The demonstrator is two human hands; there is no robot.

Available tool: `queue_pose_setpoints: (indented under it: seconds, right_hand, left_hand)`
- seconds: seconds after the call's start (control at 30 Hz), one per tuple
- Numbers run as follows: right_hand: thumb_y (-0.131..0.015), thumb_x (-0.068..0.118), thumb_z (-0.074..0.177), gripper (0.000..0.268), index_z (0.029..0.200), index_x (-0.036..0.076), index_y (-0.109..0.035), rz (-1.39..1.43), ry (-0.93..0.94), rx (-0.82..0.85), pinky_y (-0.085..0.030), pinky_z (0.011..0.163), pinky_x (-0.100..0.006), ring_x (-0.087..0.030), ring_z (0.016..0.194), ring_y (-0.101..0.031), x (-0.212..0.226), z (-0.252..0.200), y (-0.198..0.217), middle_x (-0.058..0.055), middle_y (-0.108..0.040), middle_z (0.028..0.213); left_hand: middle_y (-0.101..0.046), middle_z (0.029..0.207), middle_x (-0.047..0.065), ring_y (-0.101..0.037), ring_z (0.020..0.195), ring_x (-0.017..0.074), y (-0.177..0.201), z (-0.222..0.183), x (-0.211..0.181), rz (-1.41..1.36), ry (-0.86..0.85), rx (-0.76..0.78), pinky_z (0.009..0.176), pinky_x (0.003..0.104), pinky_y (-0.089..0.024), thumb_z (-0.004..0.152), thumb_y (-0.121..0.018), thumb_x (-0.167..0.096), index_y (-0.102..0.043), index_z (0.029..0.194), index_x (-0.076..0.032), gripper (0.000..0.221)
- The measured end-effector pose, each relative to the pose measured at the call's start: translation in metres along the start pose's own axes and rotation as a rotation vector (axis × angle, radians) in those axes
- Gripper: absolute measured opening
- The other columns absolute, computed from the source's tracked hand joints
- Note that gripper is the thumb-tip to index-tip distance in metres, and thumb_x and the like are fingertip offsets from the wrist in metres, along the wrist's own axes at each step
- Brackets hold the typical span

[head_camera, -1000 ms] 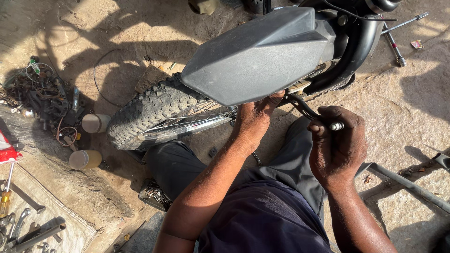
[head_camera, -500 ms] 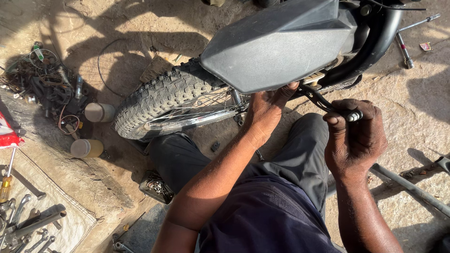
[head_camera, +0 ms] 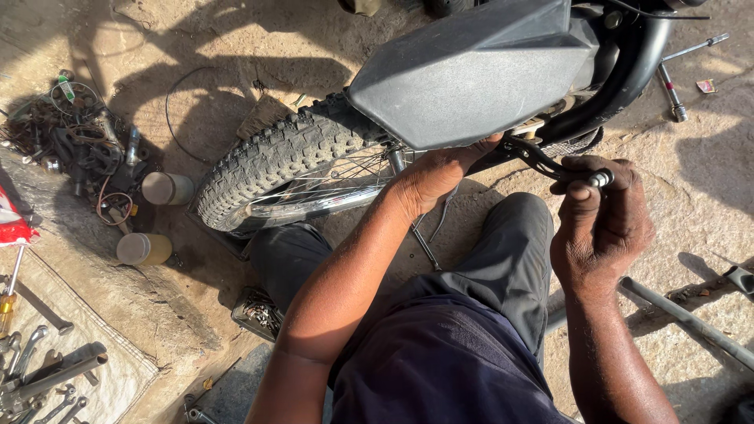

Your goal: Replacing parts on a bicycle wheel hub and adjusting the fender mounting using pliers and hand tools.

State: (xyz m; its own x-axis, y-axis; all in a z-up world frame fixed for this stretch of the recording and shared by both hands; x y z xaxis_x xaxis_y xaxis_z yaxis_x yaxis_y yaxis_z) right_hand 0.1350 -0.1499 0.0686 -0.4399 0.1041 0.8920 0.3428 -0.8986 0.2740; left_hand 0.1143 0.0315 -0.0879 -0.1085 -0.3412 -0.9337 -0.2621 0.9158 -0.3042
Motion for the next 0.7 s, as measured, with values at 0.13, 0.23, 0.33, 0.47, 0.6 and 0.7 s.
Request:
queue_pose_setpoints:
  seconds: [0.13, 0.23, 0.33, 0.47, 0.6, 0.7]
  right_hand:
    - [-0.059, 0.032, 0.124, 0.034, 0.123, -0.001, -0.064, -0.053, 0.032, -0.012, -0.053, 0.081, -0.02, -0.009, 0.092, -0.066, 0.003, 0.018, -0.001, -0.005, -0.066, 0.105]
    - [-0.059, 0.031, 0.121, 0.032, 0.123, -0.001, -0.064, -0.031, 0.026, -0.019, -0.052, 0.083, -0.021, -0.009, 0.092, -0.064, 0.005, 0.02, -0.001, -0.003, -0.062, 0.101]
    - [-0.06, 0.03, 0.122, 0.032, 0.124, -0.001, -0.064, -0.024, 0.08, -0.016, -0.051, 0.081, -0.022, -0.008, 0.091, -0.062, 0.004, 0.015, 0.0, -0.003, -0.059, 0.103]
    - [-0.066, 0.027, 0.125, 0.029, 0.12, -0.002, -0.065, -0.105, 0.128, -0.021, -0.052, 0.081, -0.021, -0.008, 0.09, -0.06, -0.001, 0.027, 0.003, -0.003, -0.061, 0.103]
    - [-0.069, 0.029, 0.119, 0.031, 0.119, -0.002, -0.063, -0.105, 0.122, -0.071, -0.051, 0.083, -0.021, -0.007, 0.094, -0.062, 0.011, 0.035, 0.002, -0.003, -0.061, 0.104]
    - [-0.068, 0.032, 0.114, 0.034, 0.12, -0.001, -0.063, -0.061, 0.089, -0.073, -0.051, 0.083, -0.02, -0.007, 0.093, -0.063, 0.017, 0.023, 0.006, -0.002, -0.062, 0.106]
  left_hand:
    - [-0.063, 0.142, 0.016, -0.056, 0.131, 0.0249, 0.001, 0.006, 0.008, 0.003, 0.024, 0.019, 0.111, 0.041, -0.045, 0.093, -0.068, -0.056, -0.061, 0.141, -0.006, 0.07]
    - [-0.064, 0.142, 0.018, -0.057, 0.13, 0.0276, 0.001, 0.01, -0.001, 0.047, 0.002, -0.01, 0.112, 0.044, -0.046, 0.095, -0.067, -0.053, -0.062, 0.14, -0.004, 0.067]
    - [-0.062, 0.14, 0.018, -0.055, 0.132, 0.027, 0.0, 0.008, -0.003, 0.042, 0.029, -0.013, 0.111, 0.045, -0.046, 0.096, -0.067, -0.049, -0.06, 0.141, -0.004, 0.063]
    - [-0.063, 0.138, 0.018, -0.056, 0.13, 0.0265, 0.001, 0.007, 0.005, -0.001, 0.073, -0.029, 0.112, 0.044, -0.046, 0.097, -0.064, -0.047, -0.062, 0.138, -0.005, 0.059]
    - [-0.06, 0.139, 0.015, -0.052, 0.131, 0.0226, 0.007, 0.009, 0.039, -0.101, 0.153, -0.074, 0.114, 0.041, -0.038, 0.099, -0.061, -0.045, -0.059, 0.14, -0.008, 0.056]
    - [-0.058, 0.138, 0.019, -0.051, 0.129, 0.026, 0.012, 0.006, 0.058, -0.24, 0.012, -0.056, 0.119, 0.044, -0.037, 0.107, -0.063, -0.041, -0.063, 0.139, 0.003, 0.054]
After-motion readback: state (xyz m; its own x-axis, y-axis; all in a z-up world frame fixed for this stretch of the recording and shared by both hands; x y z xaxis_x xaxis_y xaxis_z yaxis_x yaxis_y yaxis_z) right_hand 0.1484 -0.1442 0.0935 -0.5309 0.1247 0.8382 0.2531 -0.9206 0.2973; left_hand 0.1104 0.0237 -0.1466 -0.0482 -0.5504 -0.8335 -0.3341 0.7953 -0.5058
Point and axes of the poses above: each hand's wrist, its own z-axis towards the middle knuckle, its own y-axis out of the back of the hand, x = y × z, the point moved 9 cm from there along z, towards the middle knuckle
